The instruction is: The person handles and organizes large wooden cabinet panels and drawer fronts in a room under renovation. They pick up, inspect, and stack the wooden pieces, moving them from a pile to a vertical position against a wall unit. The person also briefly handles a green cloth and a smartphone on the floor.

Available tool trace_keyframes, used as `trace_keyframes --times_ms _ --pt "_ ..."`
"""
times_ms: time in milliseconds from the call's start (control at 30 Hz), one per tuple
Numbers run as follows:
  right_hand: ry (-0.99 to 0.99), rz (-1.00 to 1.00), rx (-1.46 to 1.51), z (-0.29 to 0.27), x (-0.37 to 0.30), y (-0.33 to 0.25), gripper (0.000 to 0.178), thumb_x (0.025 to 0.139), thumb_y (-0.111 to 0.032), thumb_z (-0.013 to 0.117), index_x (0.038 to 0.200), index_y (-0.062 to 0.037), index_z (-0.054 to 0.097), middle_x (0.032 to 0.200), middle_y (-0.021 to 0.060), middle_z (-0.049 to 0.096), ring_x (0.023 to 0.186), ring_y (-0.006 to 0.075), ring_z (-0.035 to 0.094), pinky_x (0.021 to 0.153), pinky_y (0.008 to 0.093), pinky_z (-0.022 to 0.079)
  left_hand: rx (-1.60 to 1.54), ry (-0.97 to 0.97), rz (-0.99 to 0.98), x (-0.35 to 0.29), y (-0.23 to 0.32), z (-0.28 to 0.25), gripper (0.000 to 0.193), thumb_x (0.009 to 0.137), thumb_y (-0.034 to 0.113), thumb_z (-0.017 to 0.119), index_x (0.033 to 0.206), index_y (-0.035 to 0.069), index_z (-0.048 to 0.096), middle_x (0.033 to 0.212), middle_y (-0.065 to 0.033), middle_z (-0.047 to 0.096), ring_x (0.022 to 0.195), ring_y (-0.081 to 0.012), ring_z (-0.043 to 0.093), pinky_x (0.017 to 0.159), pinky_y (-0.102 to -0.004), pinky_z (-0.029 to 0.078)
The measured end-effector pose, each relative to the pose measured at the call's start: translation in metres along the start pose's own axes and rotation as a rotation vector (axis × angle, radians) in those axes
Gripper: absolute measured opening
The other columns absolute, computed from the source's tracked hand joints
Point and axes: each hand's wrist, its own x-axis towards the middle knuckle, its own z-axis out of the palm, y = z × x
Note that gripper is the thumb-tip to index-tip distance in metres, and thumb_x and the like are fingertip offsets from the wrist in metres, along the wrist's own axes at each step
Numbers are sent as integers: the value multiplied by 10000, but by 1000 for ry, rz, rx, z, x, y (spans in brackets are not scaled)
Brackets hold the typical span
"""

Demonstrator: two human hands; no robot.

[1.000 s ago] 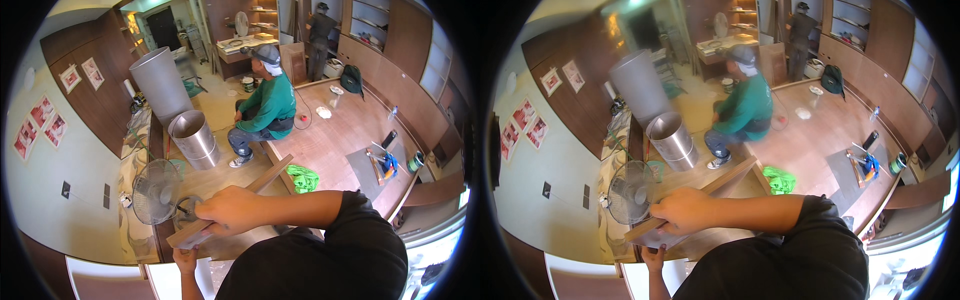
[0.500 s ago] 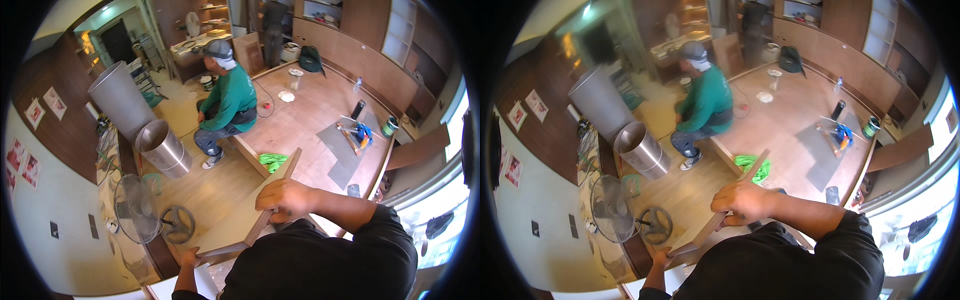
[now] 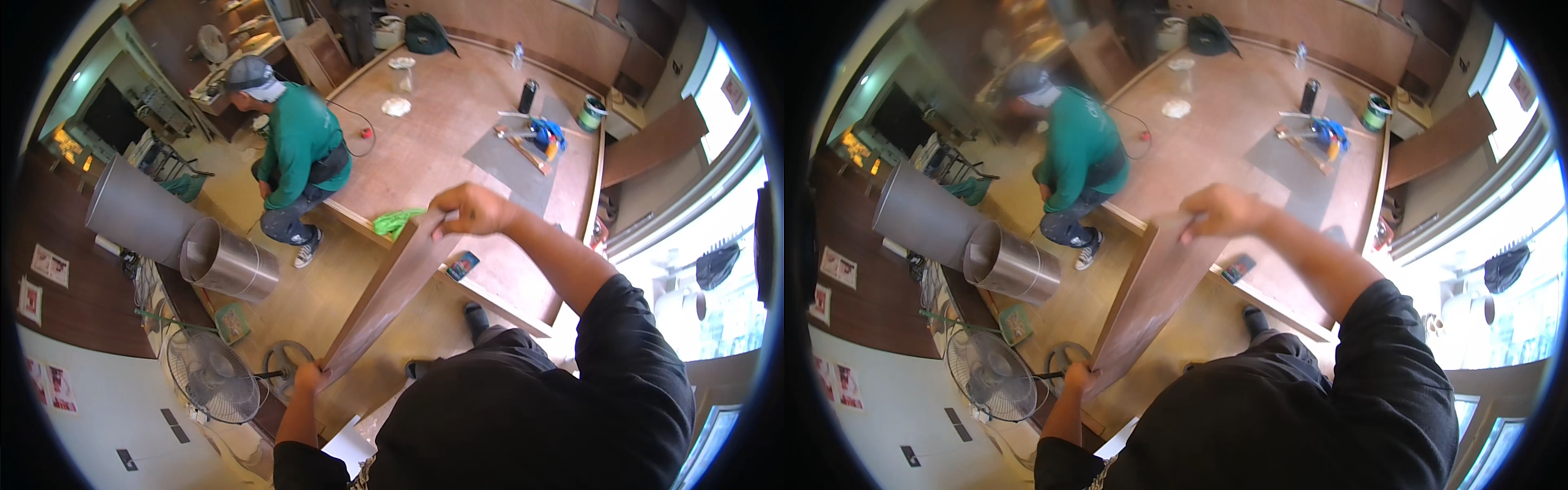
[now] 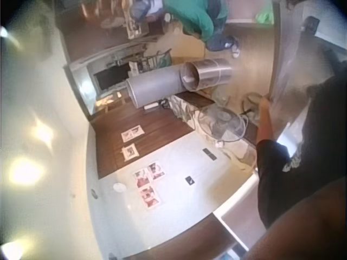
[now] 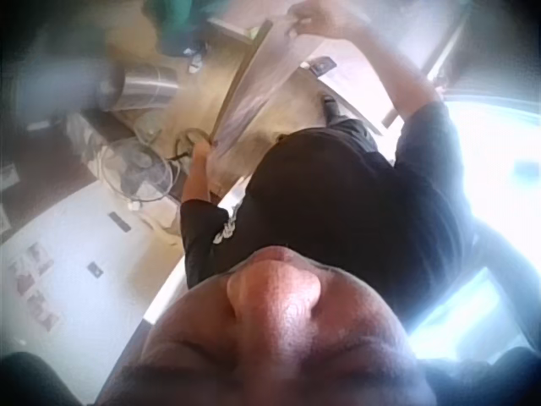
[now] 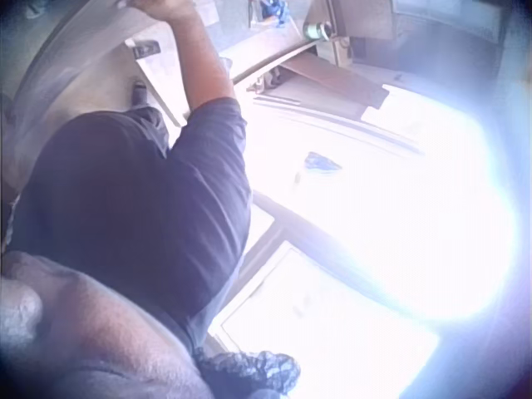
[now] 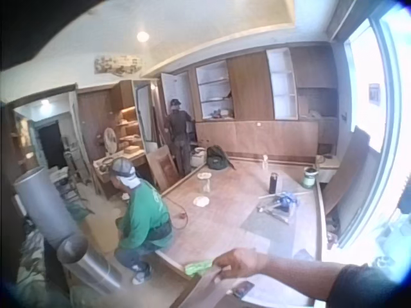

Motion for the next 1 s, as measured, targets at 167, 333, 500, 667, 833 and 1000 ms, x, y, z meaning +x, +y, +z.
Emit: trace_keyframes --times_ms 167,333,500,667,833,1000 --pt "117 211 62 -72 -48 76 379 802 -208 829 1108 -24 700 998 95 721 982 172 641 905 326 482 49 -44 161 2 85 -47 306 781 335 721 988 109 734 853 -182 709 850 -368 693 761 -460 541" --pt "264 394 303 -120 -117 176 521 798 -208 830 1248 -22 644 1133 98 694 1102 218 603 1025 343 427 47 -140 205 9 192 -85 295 777 324 714 922 67 724 818 -195 699 808 -383 686 731 -464 541" --pt "430 460 457 -148 -187 269 630 804 -345 826 1303 -37 598 1217 118 644 1199 244 563 1066 379 402 132 -140 345 21 278 -89 314 747 322 753 812 18 706 750 -219 675 727 -402 674 663 -466 535" --pt "991 628 541 -113 -259 350 788 852 -559 715 1427 -93 445 1349 112 528 1285 257 484 1023 443 424 156 -233 450 34 353 -95 330 778 338 724 819 12 691 774 -237 677 753 -415 675 705 -480 541" --pt "912 1274 1295 69 -342 393 656 869 -735 554 1146 -141 586 1103 46 604 977 231 584 843 460 471 227 -290 527 50 428 -114 410 776 381 726 779 -26 670 771 -247 669 776 -432 664 729 -487 539" --pt "501 1476 1692 220 -299 360 894 937 -770 254 1543 -115 307 1570 176 346 1410 404 359 1111 618 280 222 -317 528 57 457 -128 413 786 387 711 751 -19 644 791 -252 670 809 -439 655 743 -493 535"
